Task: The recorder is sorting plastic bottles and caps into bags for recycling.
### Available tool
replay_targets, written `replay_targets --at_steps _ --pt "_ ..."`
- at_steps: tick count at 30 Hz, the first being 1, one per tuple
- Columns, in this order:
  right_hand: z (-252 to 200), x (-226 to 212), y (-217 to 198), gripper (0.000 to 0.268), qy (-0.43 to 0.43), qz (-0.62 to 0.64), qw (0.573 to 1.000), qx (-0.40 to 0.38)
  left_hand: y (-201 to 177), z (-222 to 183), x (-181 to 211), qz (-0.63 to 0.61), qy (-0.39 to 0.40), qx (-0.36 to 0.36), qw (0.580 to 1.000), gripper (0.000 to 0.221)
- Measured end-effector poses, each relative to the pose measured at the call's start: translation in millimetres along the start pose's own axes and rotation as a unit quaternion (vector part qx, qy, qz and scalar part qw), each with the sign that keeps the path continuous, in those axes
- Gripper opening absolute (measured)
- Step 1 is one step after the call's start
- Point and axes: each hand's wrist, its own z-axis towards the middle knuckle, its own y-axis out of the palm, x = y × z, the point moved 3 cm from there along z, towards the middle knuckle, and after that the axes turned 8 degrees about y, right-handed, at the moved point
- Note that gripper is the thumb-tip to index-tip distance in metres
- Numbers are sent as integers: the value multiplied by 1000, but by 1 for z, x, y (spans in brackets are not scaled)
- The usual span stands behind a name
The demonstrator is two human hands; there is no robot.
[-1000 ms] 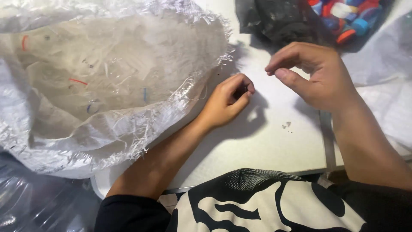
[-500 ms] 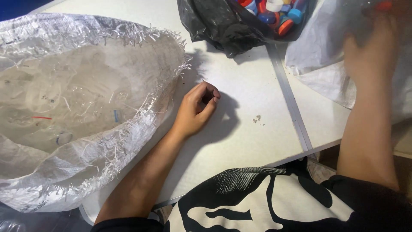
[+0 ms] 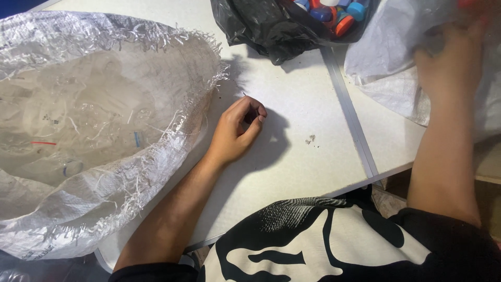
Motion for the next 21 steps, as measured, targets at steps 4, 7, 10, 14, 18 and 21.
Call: replay_targets --at_steps 4,7,10,14,18,21 --pt "-9 35 28 25 80 64 989 -107 0 1 2 30 -23 1 999 7" --pt "-6 7 -7 26 52 124 990 -32 0 1 3 31 -10 5 999 8" --pt "-4 -49 -50 32 172 312 930 -88 -1 -2 1 11 -33 11 999 7" --pt "8 -154 -86 20 -22 540 829 -148 1 -3 -3 -37 16 17 999 15" --pt "-2 -210 -56 18 -30 664 648 -372 -2 -6 -13 -103 20 39 994 33" --pt "4 -241 -40 17 4 668 597 -444 -9 -12 -27 -284 10 93 954 41"
